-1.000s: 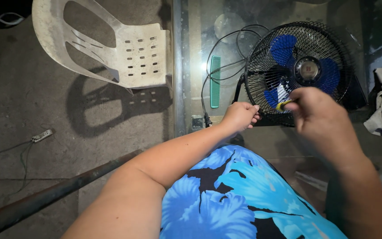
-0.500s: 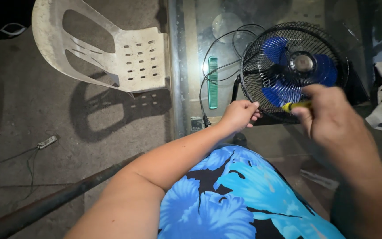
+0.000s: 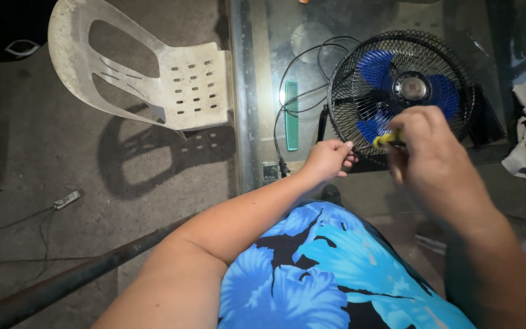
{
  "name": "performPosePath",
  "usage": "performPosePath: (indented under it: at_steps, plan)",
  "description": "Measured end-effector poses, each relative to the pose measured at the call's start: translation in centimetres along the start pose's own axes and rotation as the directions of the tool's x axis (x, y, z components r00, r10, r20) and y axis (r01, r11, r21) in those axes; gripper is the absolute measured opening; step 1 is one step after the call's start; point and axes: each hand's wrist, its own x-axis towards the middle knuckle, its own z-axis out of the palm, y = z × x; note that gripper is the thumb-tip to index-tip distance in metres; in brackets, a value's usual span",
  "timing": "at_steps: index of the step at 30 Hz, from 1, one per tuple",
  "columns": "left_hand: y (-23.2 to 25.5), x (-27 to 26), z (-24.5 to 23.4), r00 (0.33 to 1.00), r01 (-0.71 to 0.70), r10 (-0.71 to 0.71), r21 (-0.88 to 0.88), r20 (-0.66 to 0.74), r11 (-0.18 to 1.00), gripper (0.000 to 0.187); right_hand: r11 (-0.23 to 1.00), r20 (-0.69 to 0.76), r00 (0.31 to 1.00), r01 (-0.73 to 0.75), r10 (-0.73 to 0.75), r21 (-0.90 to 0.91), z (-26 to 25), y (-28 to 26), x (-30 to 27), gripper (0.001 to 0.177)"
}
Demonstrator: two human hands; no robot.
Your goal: The person uses a yellow-handled screwdriver to loosen and remove screws from the front grille of a small electric fan placed on a glass table. They then lift off the front grille and wipe it with a white cloth.
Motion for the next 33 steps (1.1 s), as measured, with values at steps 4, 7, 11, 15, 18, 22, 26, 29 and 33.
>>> performPosePath:
  at_steps: [4,7,11,15,18,22,26,29,33]
  plan:
    - [-0.2,0.0,0.1,1.0,0.018,-0.018,-0.003,-0.007,1.0,0.035,0.986,-0.033,0.985,-0.168,0.167,-0.021,1.1,-0.2,-0.3,0.039]
    - [-0.4,0.4,-0.1,1.0,0.013,-0.013,-0.007,0.022,1.0,0.035,0.977,0.004,0.981,-0.195,0.195,0.087,0.7,0.2,-0.5,0.039]
    - [-1.0,1.0,-0.2,0.999,0.032,-0.031,-0.011,0.043,0.999,0.037,0.906,-0.005,0.964,-0.248,0.265,0.343,0.0,0.2,-0.6,0.04]
    - [-1.3,1.2,-0.4,0.996,0.071,-0.068,-0.04,0.064,0.997,0.037,0.981,-0.038,0.986,-0.16,0.165,0.109,-0.5,-0.4,-0.3,0.033]
    - [-1.4,1.1,-0.4,0.996,0.073,-0.07,-0.048,0.06,0.996,0.036,0.989,-0.125,0.981,-0.151,0.148,-0.009,-0.3,-1.2,-0.2,0.031]
    - [-1.2,0.9,-0.4,0.995,0.082,-0.077,-0.073,0.066,0.994,0.036,0.985,-0.118,0.979,-0.158,0.165,0.066,-0.6,-1.3,0.1,0.026]
    - [-0.7,0.6,-0.2,0.995,0.075,-0.068,-0.092,0.073,0.993,0.035,0.964,-0.131,0.977,-0.139,0.171,0.228,-0.6,-1.3,0.3,0.033]
    - [-0.5,0.5,-0.2,0.995,0.065,-0.057,-0.106,0.08,0.992,0.034,0.956,-0.186,0.962,-0.149,0.199,0.252,-0.1,-1.4,0.1,0.028]
    - [-0.5,0.3,-0.4,0.996,0.028,-0.019,-0.103,0.091,0.994,0.035,0.953,-0.173,0.953,-0.209,0.249,0.221,-0.3,-1.0,0.1,0.026]
